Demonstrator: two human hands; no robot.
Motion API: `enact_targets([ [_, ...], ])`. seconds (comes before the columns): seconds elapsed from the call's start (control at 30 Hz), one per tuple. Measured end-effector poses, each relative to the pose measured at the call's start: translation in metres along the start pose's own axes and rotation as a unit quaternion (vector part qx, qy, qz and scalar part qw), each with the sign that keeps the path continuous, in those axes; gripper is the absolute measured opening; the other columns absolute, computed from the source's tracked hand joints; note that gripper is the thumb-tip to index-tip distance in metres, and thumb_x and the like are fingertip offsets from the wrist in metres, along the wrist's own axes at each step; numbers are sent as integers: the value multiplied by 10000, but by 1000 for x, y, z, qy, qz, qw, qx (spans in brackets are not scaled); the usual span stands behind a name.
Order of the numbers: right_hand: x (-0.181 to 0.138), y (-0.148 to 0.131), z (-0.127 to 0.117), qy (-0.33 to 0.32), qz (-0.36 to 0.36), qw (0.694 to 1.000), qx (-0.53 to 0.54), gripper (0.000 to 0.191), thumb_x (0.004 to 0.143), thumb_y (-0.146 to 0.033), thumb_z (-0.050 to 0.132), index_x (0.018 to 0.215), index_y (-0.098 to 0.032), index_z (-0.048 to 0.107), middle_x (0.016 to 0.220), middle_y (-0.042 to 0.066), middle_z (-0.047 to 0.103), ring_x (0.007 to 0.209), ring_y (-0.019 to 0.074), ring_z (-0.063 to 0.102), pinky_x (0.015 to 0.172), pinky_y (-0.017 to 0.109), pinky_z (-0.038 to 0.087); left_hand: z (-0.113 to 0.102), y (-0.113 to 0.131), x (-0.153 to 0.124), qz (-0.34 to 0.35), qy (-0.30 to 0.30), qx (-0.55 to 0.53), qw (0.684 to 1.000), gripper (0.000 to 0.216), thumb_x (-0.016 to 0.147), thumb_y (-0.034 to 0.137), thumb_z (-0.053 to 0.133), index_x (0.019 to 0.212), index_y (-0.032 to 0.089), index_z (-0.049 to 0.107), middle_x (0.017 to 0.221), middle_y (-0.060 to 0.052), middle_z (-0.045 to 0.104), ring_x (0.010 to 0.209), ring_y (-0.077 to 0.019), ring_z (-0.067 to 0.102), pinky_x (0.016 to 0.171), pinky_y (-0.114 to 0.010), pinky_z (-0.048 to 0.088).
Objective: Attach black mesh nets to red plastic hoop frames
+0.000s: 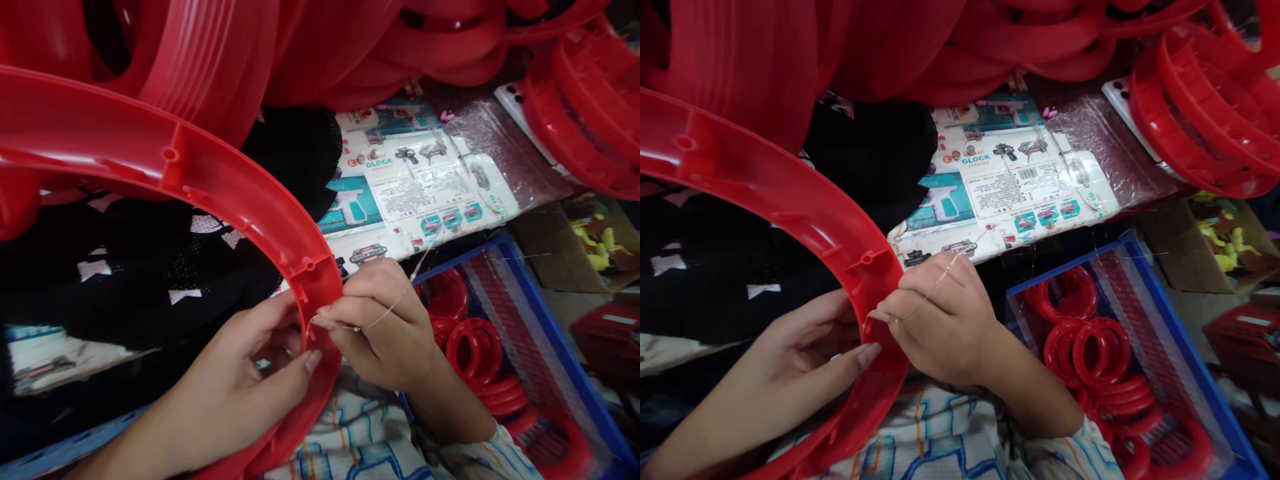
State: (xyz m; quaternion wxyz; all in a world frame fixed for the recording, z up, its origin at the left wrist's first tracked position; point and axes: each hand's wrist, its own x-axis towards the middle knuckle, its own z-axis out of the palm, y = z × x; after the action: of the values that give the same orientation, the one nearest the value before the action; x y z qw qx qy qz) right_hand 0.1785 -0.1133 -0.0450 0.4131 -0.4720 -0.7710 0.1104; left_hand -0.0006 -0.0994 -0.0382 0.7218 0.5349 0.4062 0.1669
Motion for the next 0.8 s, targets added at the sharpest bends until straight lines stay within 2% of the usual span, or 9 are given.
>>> enact_targets([
  [0.2, -1, 2, -1, -2, 9, 999, 40, 53, 812, -152, 612, 828, -202, 608, 761, -8, 597, 744, 135, 567, 752, 325, 478, -1, -2, -1, 28, 11, 36, 999, 367, 844, 165, 563, 1188, 291, 574, 888, 21, 675, 720, -114, 623, 711, -203, 538],
  [0.3, -1, 3, -1, -1, 15, 999, 48, 29, 823, -171, 612, 825, -199, 608, 766, -4, 601, 733, 131, 559, 748, 323, 483, -7, 0, -3, 21, -59, 41, 997, 412, 822, 175, 594, 1211, 305, 550, 813, 36, 660, 711, -123, 618, 717, -210, 540],
  [0.4, 0, 4, 0, 4, 6, 999, 44, 25, 823, -173, 624, 815, -190, 608, 751, -2, 601, 722, 126, 547, 734, 312, 486, -9, 4, -5, -14, -126, 62, 990, 485, 786, 151, 614, 1235, 304, 517, 793, 42, 644, 671, -124, 611, 666, -199, 534],
  [0.47, 1, 4, 1, 6, 2, 999, 54, 33, 812, -160, 637, 815, -181, 612, 745, 1, 602, 724, 126, 552, 733, 311, 491, -8, 7, -6, -31, -122, 83, 989, 459, 803, 146, 571, 1233, 296, 513, 770, 41, 633, 631, -122, 592, 603, -191, 516],
  [0.57, 0, 6, 1, 12, 4, 997, 76, 52, 805, -146, 638, 840, -181, 623, 762, 6, 612, 743, 132, 576, 752, 318, 499, -4, 8, -6, -14, -83, 98, 992, 406, 825, 167, 522, 1213, 286, 529, 723, 42, 622, 588, -124, 567, 541, -187, 485],
  [0.7, -6, 4, -4, 2, 8, 994, 105, 75, 817, -140, 619, 873, -191, 626, 814, 10, 621, 792, 134, 598, 776, 319, 509, -2, 8, -6, 15, -47, 123, 991, 419, 769, 132, 538, 1167, 258, 570, 666, 49, 612, 534, -119, 556, 532, -188, 489],
  [0.8, -11, -1, -10, -8, 2, 997, 76, 108, 806, -125, 642, 897, -181, 632, 838, 20, 625, 830, 146, 583, 756, 322, 510, -2, 5, -5, 29, -51, 138, 989, 427, 768, 123, 527, 1174, 249, 557, 668, 50, 610, 525, -113, 553, 553, -190, 498],
])
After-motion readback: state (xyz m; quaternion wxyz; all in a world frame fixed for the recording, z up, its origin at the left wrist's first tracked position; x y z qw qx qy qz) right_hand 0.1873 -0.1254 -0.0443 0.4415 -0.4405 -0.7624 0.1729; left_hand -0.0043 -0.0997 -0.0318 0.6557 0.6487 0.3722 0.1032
